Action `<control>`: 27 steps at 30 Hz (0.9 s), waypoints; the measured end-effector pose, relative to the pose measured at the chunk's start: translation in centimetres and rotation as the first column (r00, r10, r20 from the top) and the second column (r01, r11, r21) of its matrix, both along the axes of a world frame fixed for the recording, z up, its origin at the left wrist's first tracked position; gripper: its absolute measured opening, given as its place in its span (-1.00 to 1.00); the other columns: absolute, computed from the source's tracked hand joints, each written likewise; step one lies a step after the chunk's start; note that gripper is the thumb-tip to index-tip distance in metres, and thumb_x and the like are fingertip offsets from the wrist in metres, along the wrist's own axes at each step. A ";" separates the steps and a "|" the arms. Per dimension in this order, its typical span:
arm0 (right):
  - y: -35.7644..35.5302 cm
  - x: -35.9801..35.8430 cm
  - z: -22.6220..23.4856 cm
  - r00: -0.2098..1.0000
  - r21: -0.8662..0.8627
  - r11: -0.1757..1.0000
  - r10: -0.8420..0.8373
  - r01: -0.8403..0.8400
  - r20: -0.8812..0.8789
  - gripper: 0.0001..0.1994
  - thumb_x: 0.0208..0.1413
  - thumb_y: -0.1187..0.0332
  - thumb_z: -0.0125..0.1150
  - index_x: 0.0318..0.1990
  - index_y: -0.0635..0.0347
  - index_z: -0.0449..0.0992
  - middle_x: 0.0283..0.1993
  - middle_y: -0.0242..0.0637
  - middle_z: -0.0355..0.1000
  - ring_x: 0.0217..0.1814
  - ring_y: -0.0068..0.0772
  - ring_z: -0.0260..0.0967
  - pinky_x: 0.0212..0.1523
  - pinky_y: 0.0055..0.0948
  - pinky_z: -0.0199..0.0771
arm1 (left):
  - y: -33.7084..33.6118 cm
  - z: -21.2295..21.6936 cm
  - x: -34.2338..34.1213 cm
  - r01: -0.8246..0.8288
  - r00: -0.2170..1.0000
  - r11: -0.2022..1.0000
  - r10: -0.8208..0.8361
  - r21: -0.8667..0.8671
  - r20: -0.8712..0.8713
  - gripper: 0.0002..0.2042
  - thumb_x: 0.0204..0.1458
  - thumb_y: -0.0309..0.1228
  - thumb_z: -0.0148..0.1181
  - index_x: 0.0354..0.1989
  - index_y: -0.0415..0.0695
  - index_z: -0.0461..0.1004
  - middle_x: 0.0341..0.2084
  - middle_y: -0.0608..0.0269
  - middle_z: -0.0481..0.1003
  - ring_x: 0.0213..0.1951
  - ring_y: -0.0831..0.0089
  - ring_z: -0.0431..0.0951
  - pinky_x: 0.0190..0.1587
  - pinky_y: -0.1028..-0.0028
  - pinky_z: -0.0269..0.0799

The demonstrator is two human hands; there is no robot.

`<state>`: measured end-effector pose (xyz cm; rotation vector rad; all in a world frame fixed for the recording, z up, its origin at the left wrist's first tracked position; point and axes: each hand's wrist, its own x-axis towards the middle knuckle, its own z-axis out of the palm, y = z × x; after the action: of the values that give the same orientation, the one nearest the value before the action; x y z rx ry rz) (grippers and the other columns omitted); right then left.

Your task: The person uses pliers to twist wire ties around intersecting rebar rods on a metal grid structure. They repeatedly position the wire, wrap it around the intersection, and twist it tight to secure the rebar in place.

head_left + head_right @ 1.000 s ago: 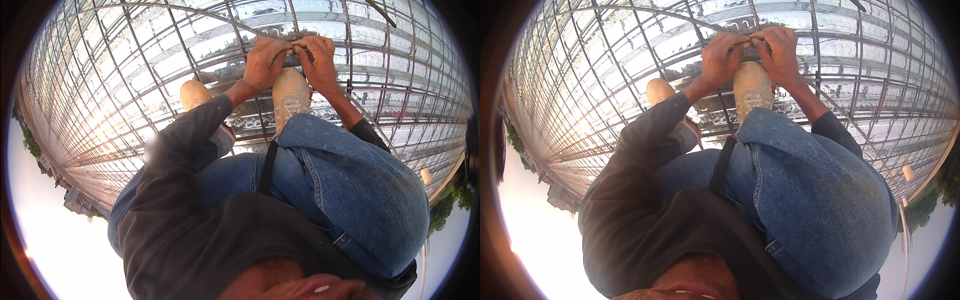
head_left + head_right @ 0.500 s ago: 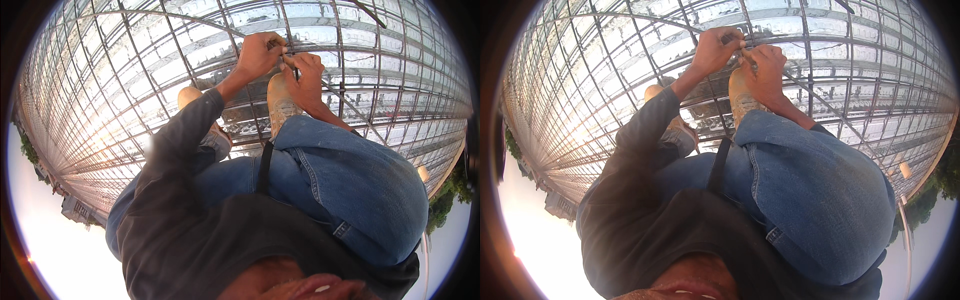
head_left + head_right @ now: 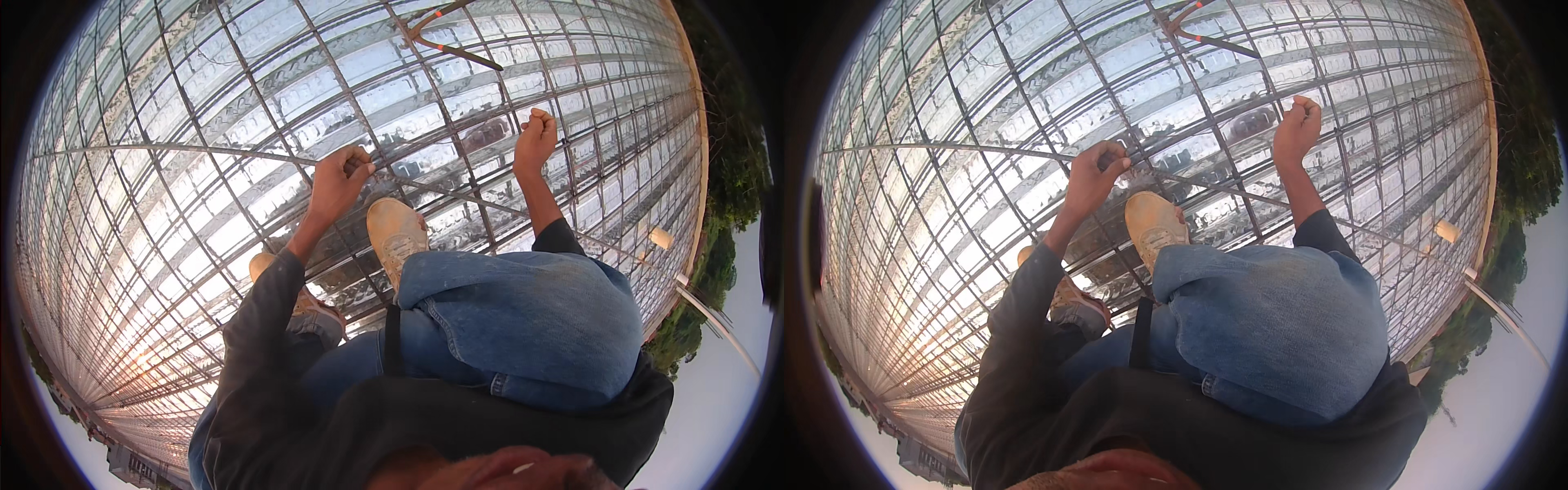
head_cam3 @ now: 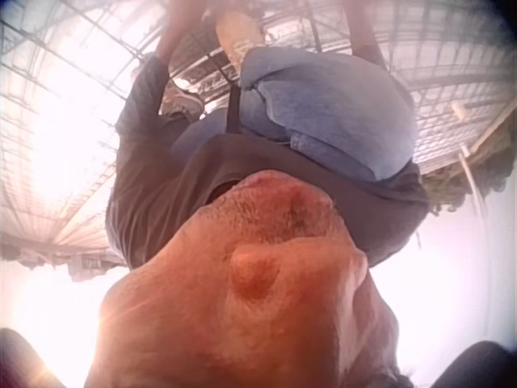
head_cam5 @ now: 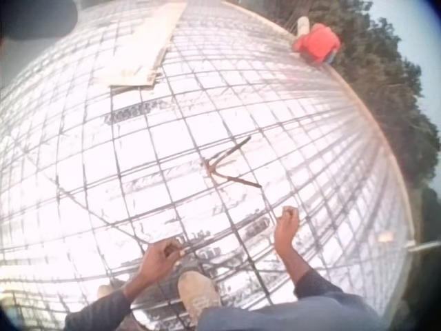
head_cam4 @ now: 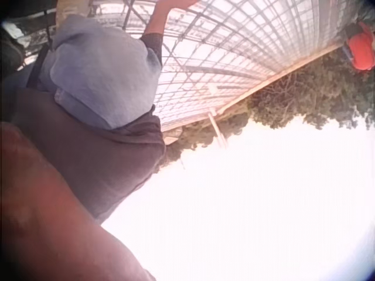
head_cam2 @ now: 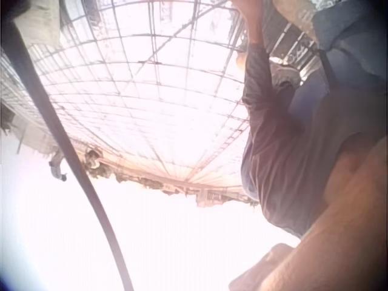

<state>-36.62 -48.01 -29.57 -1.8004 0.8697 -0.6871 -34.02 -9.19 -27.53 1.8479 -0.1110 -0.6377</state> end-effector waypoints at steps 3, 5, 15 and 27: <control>-12.2 4.3 -1.1 0.967 -0.405 0.911 -0.173 0.086 -0.185 -0.57 0.32 0.06 0.22 -0.03 0.35 0.60 -0.05 0.01 0.61 -0.12 0.03 0.59 0.02 -0.04 0.55 | -0.7 0.4 0.2 0.024 1.000 1.000 -0.024 0.005 0.011 -0.88 0.17 -0.50 0.38 -0.19 -0.27 0.61 -0.46 0.29 0.63 -0.41 0.59 0.58 -0.29 0.48 0.51; -16.2 6.7 -0.3 0.906 -0.395 0.917 -0.118 -0.058 -0.406 -0.55 0.27 0.01 0.29 -0.12 0.32 0.70 -0.11 0.03 0.67 -0.07 0.09 0.64 0.05 -0.04 0.57 | -0.8 0.4 0.1 0.021 1.000 1.000 -0.021 -0.001 0.014 -0.88 0.16 -0.51 0.37 -0.18 -0.27 0.61 -0.46 0.28 0.63 -0.41 0.59 0.58 -0.29 0.48 0.51; -27.7 8.2 2.6 0.885 -0.259 0.966 -0.105 -0.018 -0.454 -0.71 0.07 0.18 0.43 -0.21 0.21 0.81 -0.33 -0.12 0.70 -0.30 -0.25 0.66 -0.18 -0.20 0.61 | -1.0 3.0 4.2 0.287 0.957 0.944 -0.291 -0.165 0.000 -0.37 0.13 -0.43 0.47 0.38 -0.18 0.38 0.05 0.03 0.60 -0.18 0.36 0.66 -0.11 0.34 0.61; 0.9 18.3 18.1 0.521 0.110 0.574 0.796 -0.811 -0.308 -0.70 0.31 0.13 0.38 -0.01 0.16 0.71 -0.49 -0.66 0.14 -0.49 -0.81 -0.03 -0.51 -0.68 -0.08 | -1.0 26.6 20.0 0.060 -0.118 0.791 -0.600 0.609 0.791 -0.14 0.11 -0.11 0.50 0.52 -0.08 0.19 0.50 -0.06 0.16 0.51 -0.08 0.15 0.52 -0.04 0.12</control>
<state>-18.32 -47.10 -11.50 -2.1194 0.1082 0.2265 -14.05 -10.18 -0.94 2.3127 -1.6915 0.6593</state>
